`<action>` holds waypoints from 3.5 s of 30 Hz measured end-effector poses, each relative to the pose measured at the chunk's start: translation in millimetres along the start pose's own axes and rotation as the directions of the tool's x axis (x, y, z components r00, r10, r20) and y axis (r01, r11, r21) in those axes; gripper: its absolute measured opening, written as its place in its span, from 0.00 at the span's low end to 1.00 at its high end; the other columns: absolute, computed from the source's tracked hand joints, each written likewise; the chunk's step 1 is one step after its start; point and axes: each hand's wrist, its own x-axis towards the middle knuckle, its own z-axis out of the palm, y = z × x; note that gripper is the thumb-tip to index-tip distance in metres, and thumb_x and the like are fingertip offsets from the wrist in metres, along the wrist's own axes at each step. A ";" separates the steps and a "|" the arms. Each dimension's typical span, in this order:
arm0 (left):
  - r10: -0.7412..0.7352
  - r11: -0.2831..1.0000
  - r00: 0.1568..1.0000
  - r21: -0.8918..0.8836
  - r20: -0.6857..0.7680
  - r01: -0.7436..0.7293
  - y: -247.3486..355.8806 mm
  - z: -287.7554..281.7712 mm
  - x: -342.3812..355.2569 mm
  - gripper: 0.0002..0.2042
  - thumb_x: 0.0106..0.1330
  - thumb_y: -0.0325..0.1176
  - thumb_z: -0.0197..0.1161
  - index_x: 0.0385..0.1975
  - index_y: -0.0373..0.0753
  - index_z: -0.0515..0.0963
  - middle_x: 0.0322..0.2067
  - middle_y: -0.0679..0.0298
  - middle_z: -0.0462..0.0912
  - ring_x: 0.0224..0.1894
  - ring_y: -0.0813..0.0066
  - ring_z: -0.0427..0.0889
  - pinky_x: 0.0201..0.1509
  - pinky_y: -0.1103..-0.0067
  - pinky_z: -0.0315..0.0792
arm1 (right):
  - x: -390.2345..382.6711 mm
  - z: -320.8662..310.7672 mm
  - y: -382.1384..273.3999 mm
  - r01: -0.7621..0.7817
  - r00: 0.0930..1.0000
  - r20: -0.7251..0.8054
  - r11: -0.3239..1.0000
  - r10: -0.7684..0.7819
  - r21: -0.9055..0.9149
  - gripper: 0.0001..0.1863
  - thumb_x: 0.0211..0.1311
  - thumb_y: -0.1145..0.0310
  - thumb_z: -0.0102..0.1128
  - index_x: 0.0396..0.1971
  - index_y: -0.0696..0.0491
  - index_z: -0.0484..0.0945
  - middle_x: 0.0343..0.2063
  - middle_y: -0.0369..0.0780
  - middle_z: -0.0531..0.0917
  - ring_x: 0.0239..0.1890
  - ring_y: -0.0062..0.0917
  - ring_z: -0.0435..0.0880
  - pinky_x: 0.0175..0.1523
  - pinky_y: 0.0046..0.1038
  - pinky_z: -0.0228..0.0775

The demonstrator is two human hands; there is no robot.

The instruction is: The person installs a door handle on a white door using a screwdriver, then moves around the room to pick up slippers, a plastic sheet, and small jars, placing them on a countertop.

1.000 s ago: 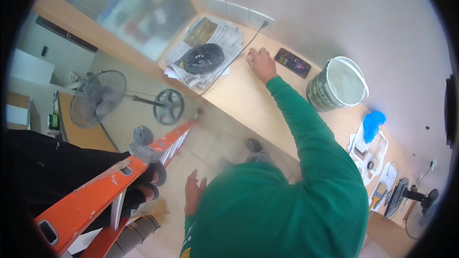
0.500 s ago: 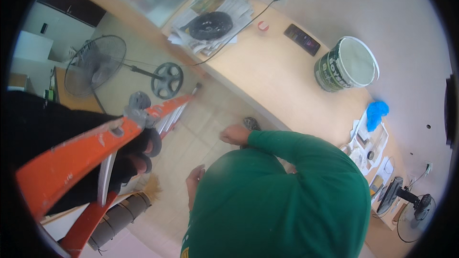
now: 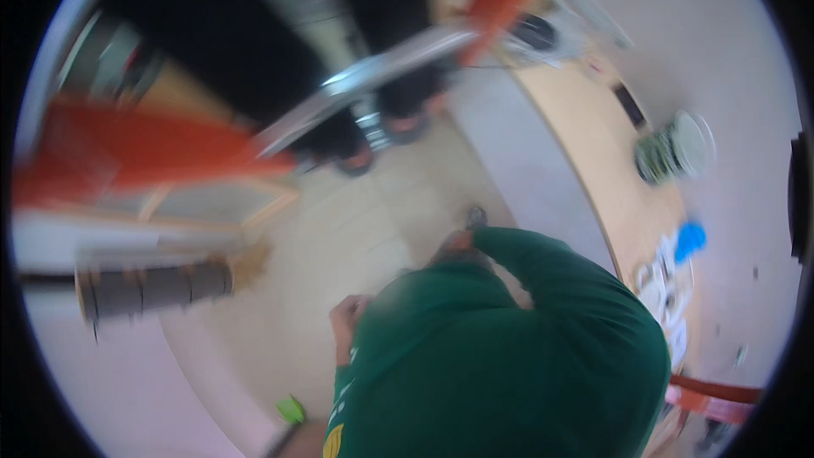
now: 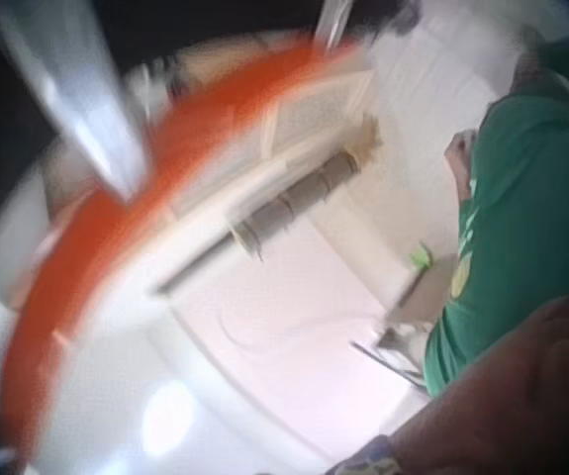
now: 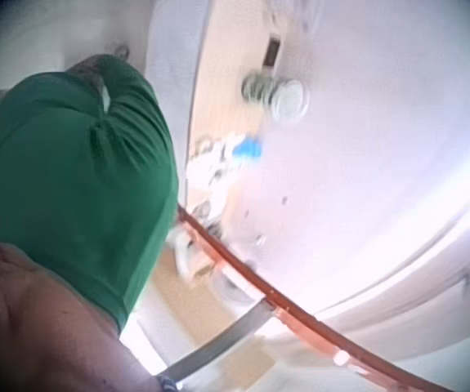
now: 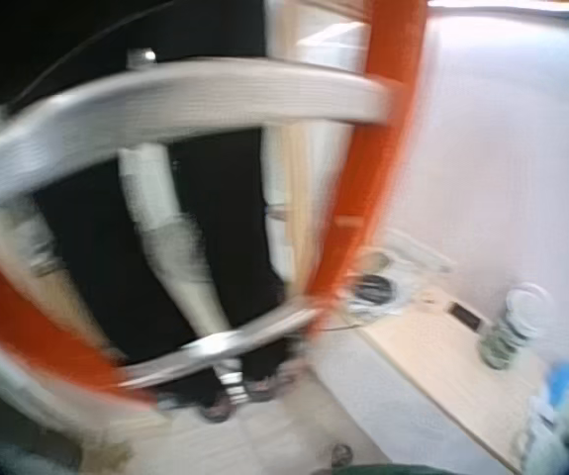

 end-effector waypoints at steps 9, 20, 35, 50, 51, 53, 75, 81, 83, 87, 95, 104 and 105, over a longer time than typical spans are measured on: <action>-0.198 0.942 0.967 -0.305 -0.158 0.143 -29.0 -53.5 -0.1 0.20 0.74 0.43 0.54 0.35 0.30 0.85 0.25 0.55 0.86 0.25 0.70 0.83 0.35 0.73 0.78 | 19.3 -70.8 -114.7 -0.156 0.966 0.210 0.988 0.154 -0.007 0.29 0.66 0.43 0.56 0.62 0.43 0.77 0.54 0.45 0.83 0.46 0.38 0.86 0.39 0.41 0.85; -0.230 0.880 0.741 -0.460 -0.631 -0.119 -88.0 -56.1 -18.8 0.27 0.82 0.47 0.36 0.64 0.31 0.71 0.47 0.49 0.84 0.39 0.65 0.87 0.47 0.73 0.80 | 186.9 -91.7 -137.1 0.398 0.898 0.439 0.368 0.031 -0.841 0.29 0.52 0.57 0.68 0.56 0.46 0.79 0.39 0.45 0.86 0.45 0.44 0.85 0.50 0.43 0.77; -0.175 0.816 0.824 -0.547 -0.538 -0.184 -139.6 -317.4 139.1 0.23 0.80 0.40 0.43 0.51 0.26 0.80 0.41 0.52 0.87 0.37 0.67 0.88 0.43 0.75 0.80 | 225.6 -164.2 -372.6 0.219 0.962 0.036 0.683 -0.271 -0.697 0.23 0.65 0.53 0.53 0.51 0.53 0.82 0.50 0.48 0.84 0.55 0.44 0.81 0.62 0.43 0.71; 0.043 0.878 0.969 -0.453 -0.245 -0.154 -128.9 -389.2 305.5 0.33 0.70 0.20 0.40 0.77 0.37 0.45 0.73 0.44 0.56 0.62 0.55 0.77 0.61 0.70 0.73 | 297.1 -254.2 -406.0 0.113 0.755 -0.622 0.976 -0.207 -0.188 0.20 0.61 0.58 0.50 0.32 0.58 0.85 0.33 0.55 0.86 0.39 0.52 0.85 0.51 0.49 0.76; 0.019 0.908 0.980 -0.406 -0.199 -0.100 -125.8 -392.1 317.1 0.32 0.70 0.20 0.42 0.76 0.36 0.47 0.72 0.45 0.58 0.62 0.55 0.77 0.62 0.71 0.72 | 313.2 -282.5 -406.4 0.033 0.853 -0.468 0.920 -0.230 -0.391 0.21 0.62 0.57 0.50 0.32 0.58 0.86 0.36 0.57 0.85 0.42 0.52 0.85 0.52 0.47 0.76; -0.039 0.941 0.990 -0.338 -0.139 -0.011 -120.8 -399.5 342.3 0.31 0.71 0.20 0.46 0.75 0.35 0.51 0.71 0.45 0.61 0.62 0.56 0.76 0.64 0.71 0.71 | 348.1 -332.8 -415.5 -0.045 0.863 -0.485 0.934 -0.142 -0.355 0.21 0.62 0.57 0.49 0.34 0.59 0.86 0.39 0.57 0.85 0.45 0.51 0.84 0.54 0.47 0.75; -0.432 0.811 0.887 -0.500 -0.162 0.304 74.1 -371.2 715.4 0.23 0.77 0.38 0.51 0.66 0.30 0.67 0.53 0.51 0.81 0.51 0.64 0.83 0.54 0.72 0.77 | 518.0 -742.6 -411.0 -0.036 0.962 -0.272 0.975 -0.026 -0.219 0.22 0.59 0.60 0.53 0.43 0.62 0.84 0.47 0.55 0.84 0.53 0.47 0.83 0.59 0.44 0.75; -0.186 0.935 0.983 -0.309 -0.011 0.173 159.3 -412.1 916.4 0.23 0.77 0.38 0.51 0.62 0.26 0.70 0.51 0.49 0.83 0.50 0.65 0.84 0.53 0.74 0.76 | 475.4 -876.0 -341.5 -0.169 0.826 -0.459 0.920 0.328 0.353 0.35 0.63 0.53 0.55 0.63 0.62 0.69 0.57 0.57 0.78 0.60 0.51 0.78 0.65 0.42 0.69; -0.088 0.978 0.994 -0.184 0.060 0.098 190.1 -430.9 999.3 0.22 0.77 0.38 0.53 0.62 0.27 0.70 0.52 0.49 0.82 0.51 0.65 0.83 0.55 0.74 0.75 | 463.7 -930.0 -321.6 -0.174 0.716 -0.521 0.842 0.465 0.511 0.40 0.64 0.45 0.55 0.63 0.65 0.67 0.57 0.59 0.77 0.60 0.53 0.77 0.66 0.43 0.68; 0.106 0.994 0.978 0.015 0.180 -0.110 258.1 -455.7 1144.9 0.21 0.77 0.37 0.54 0.62 0.29 0.72 0.54 0.49 0.82 0.55 0.63 0.81 0.60 0.73 0.72 | 423.7 -1022.7 -265.5 -0.062 0.387 -0.563 0.630 0.730 0.774 0.48 0.62 0.36 0.53 0.62 0.69 0.67 0.56 0.63 0.77 0.60 0.53 0.77 0.66 0.45 0.68; 0.094 0.975 0.944 0.161 0.316 -0.151 283.5 -446.4 1325.5 0.22 0.77 0.39 0.54 0.65 0.33 0.70 0.47 0.62 0.83 0.45 0.74 0.79 0.54 0.76 0.73 | 373.4 -1238.3 -119.8 0.005 -0.292 -0.569 0.597 0.769 0.802 0.47 0.63 0.34 0.54 0.58 0.69 0.73 0.53 0.63 0.78 0.61 0.54 0.75 0.65 0.47 0.66; -0.618 0.679 0.763 0.615 0.186 0.400 247.0 -464.2 1268.2 0.20 0.73 0.42 0.53 0.55 0.33 0.78 0.47 0.51 0.85 0.50 0.57 0.83 0.59 0.64 0.73 | 427.6 -1386.1 55.6 -0.315 -0.129 -0.394 0.339 0.910 0.886 0.37 0.68 0.41 0.50 0.59 0.62 0.76 0.58 0.58 0.77 0.61 0.55 0.75 0.68 0.47 0.63; -0.666 0.662 0.731 0.573 0.152 0.484 260.3 -467.5 1259.6 0.20 0.73 0.42 0.53 0.54 0.33 0.79 0.47 0.52 0.85 0.50 0.57 0.83 0.59 0.64 0.73 | 434.5 -1389.4 63.6 -0.333 -0.126 -0.357 0.300 0.926 0.894 0.36 0.69 0.43 0.50 0.59 0.62 0.76 0.58 0.58 0.77 0.61 0.55 0.75 0.68 0.47 0.63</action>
